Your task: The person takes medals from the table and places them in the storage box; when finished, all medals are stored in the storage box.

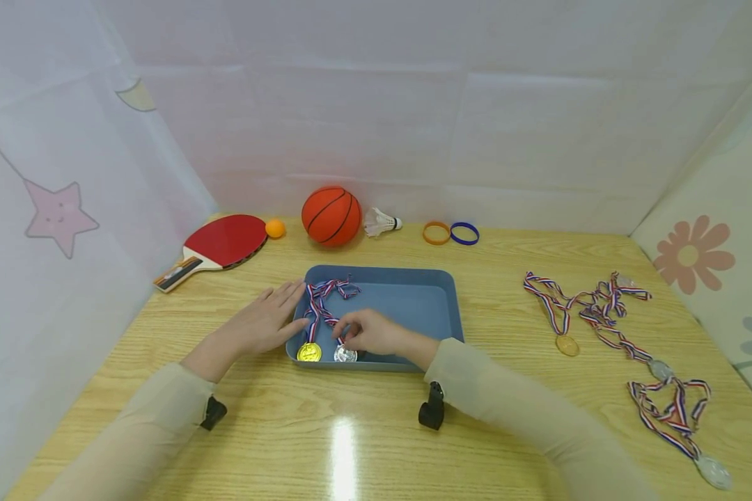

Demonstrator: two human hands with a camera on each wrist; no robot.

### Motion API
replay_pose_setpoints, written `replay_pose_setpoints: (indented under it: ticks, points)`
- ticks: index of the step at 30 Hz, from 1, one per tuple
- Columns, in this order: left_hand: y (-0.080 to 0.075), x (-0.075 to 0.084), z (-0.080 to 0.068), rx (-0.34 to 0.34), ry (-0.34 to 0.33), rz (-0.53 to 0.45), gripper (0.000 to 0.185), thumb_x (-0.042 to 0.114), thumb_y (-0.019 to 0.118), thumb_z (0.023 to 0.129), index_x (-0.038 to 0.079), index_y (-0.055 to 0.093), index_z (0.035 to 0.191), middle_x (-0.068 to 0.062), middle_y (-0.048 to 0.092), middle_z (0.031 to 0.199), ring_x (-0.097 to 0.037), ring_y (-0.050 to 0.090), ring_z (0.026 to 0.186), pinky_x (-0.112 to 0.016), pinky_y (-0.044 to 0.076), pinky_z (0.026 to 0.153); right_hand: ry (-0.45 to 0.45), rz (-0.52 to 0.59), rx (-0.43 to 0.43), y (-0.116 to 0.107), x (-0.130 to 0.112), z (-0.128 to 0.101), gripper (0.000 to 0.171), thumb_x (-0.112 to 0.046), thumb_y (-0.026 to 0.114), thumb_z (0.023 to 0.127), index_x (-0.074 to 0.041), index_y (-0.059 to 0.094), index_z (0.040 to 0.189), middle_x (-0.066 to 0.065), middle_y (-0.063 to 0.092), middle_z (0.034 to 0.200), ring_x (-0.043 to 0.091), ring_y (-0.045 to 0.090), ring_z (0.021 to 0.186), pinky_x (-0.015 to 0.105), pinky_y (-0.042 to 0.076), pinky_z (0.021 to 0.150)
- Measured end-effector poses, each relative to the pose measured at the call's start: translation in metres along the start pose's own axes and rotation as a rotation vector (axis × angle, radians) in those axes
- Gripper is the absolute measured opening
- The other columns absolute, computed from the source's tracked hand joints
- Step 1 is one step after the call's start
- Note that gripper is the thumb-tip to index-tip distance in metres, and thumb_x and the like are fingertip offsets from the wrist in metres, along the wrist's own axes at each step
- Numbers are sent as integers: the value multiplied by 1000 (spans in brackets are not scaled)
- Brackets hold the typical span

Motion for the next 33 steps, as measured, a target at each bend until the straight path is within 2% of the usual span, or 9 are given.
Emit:
replay_pose_setpoints:
  ticks: [7, 16, 27, 33]
  points:
    - [2, -1, 0, -5, 0, 3, 73, 47, 37, 96, -4, 14, 145, -19, 15, 150, -36, 14, 136, -53, 12, 107, 8, -101, 31, 1, -1, 4, 12, 3, 61, 85, -2, 67, 94, 4, 63, 72, 12, 53, 60, 21, 43, 53]
    - [1, 1, -1, -7, 0, -7, 73, 47, 35, 97, -4, 14, 145, -19, 14, 150, -36, 14, 136, -53, 12, 107, 98, -26, 59, 4, 8, 10, 6, 0, 61, 86, -3, 66, 85, 7, 62, 65, 15, 56, 51, 27, 51, 50]
    - [3, 0, -3, 19, -14, -3, 71, 49, 28, 98, -2, 13, 146, -17, 13, 151, -35, 12, 136, -52, 11, 107, 118, -75, 102, 3, 5, 13, 8, -1, 62, 85, -3, 67, 79, 5, 62, 65, 17, 58, 46, 28, 51, 45]
    - [2, 2, -6, 27, -25, -10, 66, 41, 31, 99, -3, 14, 145, -18, 15, 150, -36, 12, 136, -53, 12, 107, 135, -84, 105, 3, 4, 12, 8, -2, 63, 85, -5, 66, 78, 4, 61, 63, 16, 57, 45, 28, 50, 44]
Point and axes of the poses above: each hand's wrist, its own z-axis towards the middle knuckle, its own y-axis out of the palm, x = y × z, the point moved 8 cm from there along z, towards the middle knuckle
